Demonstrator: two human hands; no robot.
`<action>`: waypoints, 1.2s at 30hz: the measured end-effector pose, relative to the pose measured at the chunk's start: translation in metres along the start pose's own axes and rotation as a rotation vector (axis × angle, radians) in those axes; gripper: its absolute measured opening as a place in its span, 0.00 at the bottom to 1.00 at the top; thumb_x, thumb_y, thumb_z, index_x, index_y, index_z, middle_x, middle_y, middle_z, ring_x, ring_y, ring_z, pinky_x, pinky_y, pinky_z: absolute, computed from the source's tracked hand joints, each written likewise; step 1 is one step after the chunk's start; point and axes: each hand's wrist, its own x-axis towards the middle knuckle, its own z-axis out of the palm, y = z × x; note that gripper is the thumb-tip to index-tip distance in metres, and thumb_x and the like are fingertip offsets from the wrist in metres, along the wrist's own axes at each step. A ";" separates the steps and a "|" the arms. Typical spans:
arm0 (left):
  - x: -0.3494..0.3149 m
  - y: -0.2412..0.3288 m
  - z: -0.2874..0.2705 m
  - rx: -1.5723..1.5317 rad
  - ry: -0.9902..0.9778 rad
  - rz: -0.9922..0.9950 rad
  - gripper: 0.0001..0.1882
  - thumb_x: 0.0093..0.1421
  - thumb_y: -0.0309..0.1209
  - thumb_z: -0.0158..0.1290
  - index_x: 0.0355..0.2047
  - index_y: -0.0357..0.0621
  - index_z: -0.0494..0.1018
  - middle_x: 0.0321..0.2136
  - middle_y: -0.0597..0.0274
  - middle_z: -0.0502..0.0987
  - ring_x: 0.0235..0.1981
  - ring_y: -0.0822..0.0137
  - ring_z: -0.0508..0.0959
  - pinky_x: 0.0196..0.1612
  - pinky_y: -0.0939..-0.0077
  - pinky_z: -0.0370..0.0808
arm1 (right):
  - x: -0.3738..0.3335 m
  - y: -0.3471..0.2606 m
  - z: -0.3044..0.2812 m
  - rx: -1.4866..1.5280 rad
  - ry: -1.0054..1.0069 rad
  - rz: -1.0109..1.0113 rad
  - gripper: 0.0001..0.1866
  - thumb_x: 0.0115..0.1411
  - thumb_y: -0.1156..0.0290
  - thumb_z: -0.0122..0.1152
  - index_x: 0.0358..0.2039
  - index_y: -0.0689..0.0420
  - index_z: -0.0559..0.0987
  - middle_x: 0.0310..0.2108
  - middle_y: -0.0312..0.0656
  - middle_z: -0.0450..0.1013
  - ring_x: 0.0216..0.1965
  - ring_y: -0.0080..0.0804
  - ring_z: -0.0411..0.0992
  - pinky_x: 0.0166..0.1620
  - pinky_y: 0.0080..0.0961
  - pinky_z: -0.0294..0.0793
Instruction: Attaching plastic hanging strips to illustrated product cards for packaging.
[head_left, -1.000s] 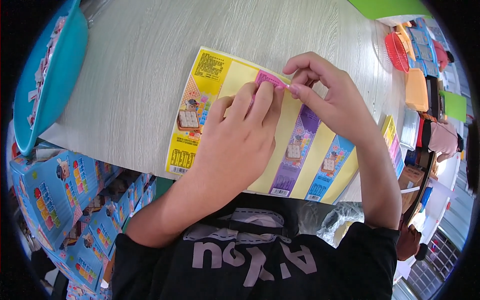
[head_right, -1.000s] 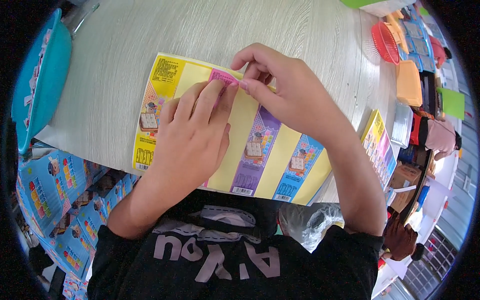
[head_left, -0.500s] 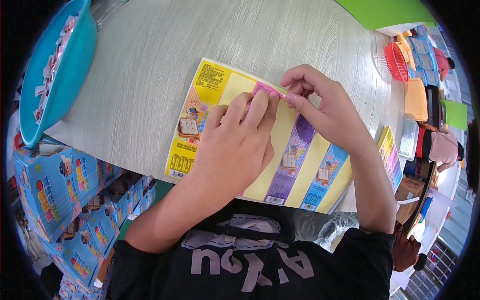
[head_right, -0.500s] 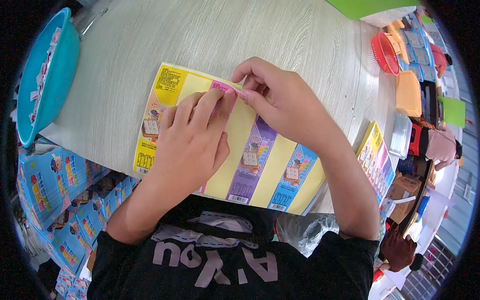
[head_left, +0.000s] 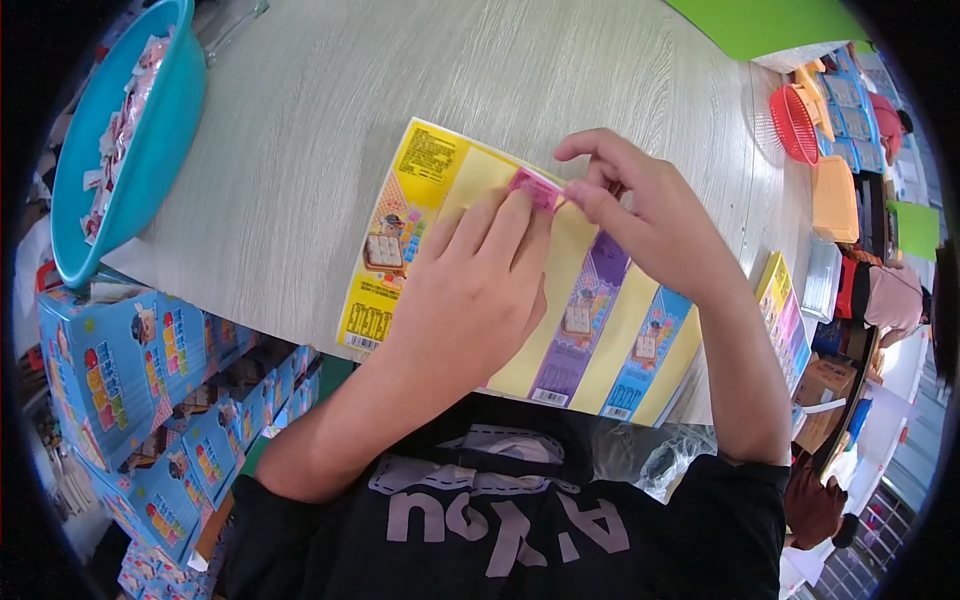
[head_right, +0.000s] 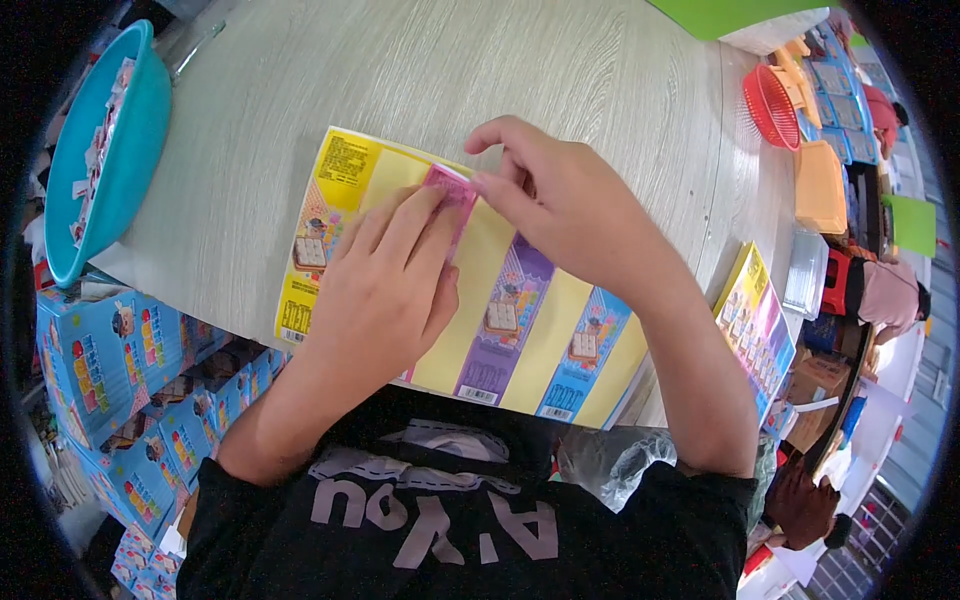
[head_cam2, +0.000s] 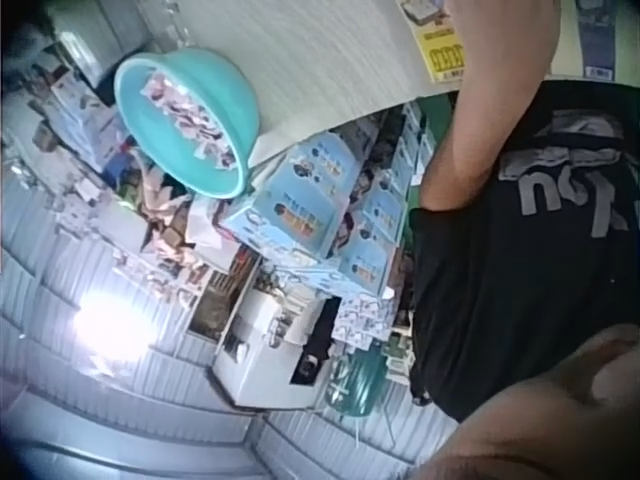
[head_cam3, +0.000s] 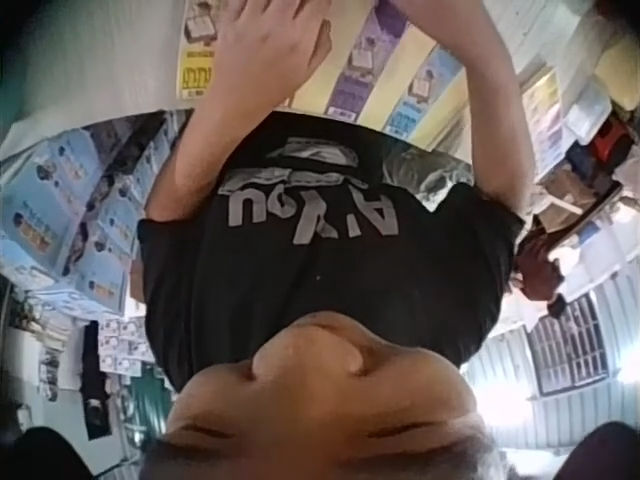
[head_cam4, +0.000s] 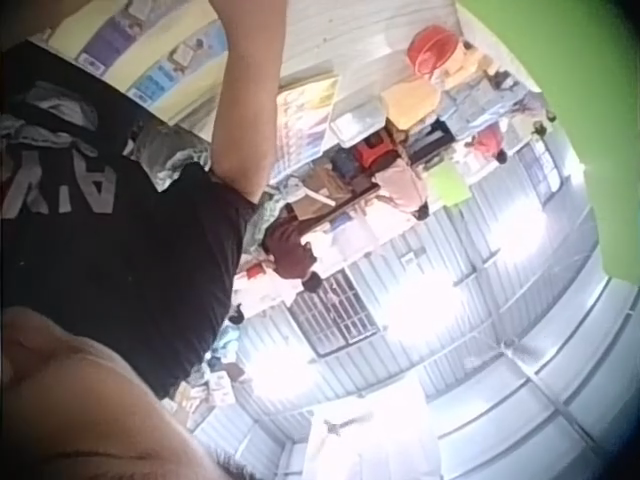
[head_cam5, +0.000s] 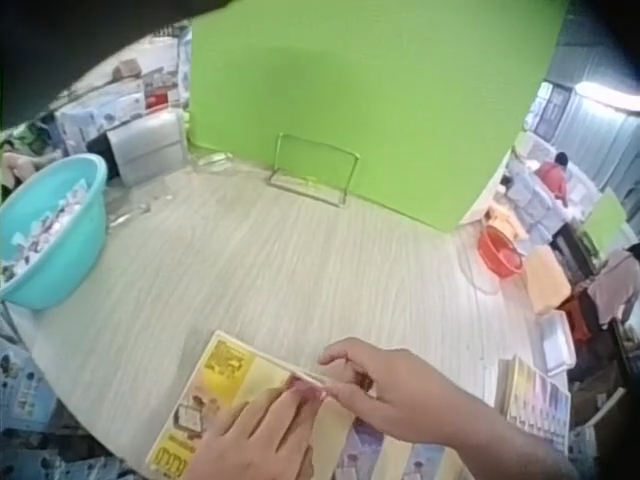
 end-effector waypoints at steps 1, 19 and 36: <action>-0.002 -0.001 -0.001 -0.080 0.032 0.009 0.29 0.58 0.30 0.59 0.60 0.34 0.72 0.57 0.50 0.71 0.57 0.50 0.74 0.58 0.55 0.73 | 0.002 -0.004 0.002 -0.051 -0.009 -0.013 0.14 0.68 0.68 0.62 0.51 0.59 0.77 0.25 0.37 0.70 0.28 0.24 0.70 0.35 0.27 0.70; -0.003 0.004 -0.012 0.181 -0.095 0.150 0.26 0.63 0.32 0.51 0.61 0.34 0.73 0.62 0.50 0.72 0.64 0.55 0.72 0.63 0.60 0.69 | 0.017 -0.004 0.015 -0.224 0.033 -0.075 0.11 0.66 0.64 0.63 0.37 0.60 0.81 0.25 0.43 0.77 0.25 0.34 0.75 0.33 0.28 0.74; -0.005 -0.001 0.000 0.137 -0.040 0.168 0.22 0.63 0.31 0.52 0.55 0.36 0.76 0.57 0.50 0.75 0.64 0.54 0.73 0.66 0.57 0.68 | 0.013 0.002 0.010 0.190 -0.121 -0.062 0.08 0.69 0.68 0.62 0.41 0.60 0.79 0.35 0.34 0.76 0.38 0.21 0.72 0.45 0.23 0.73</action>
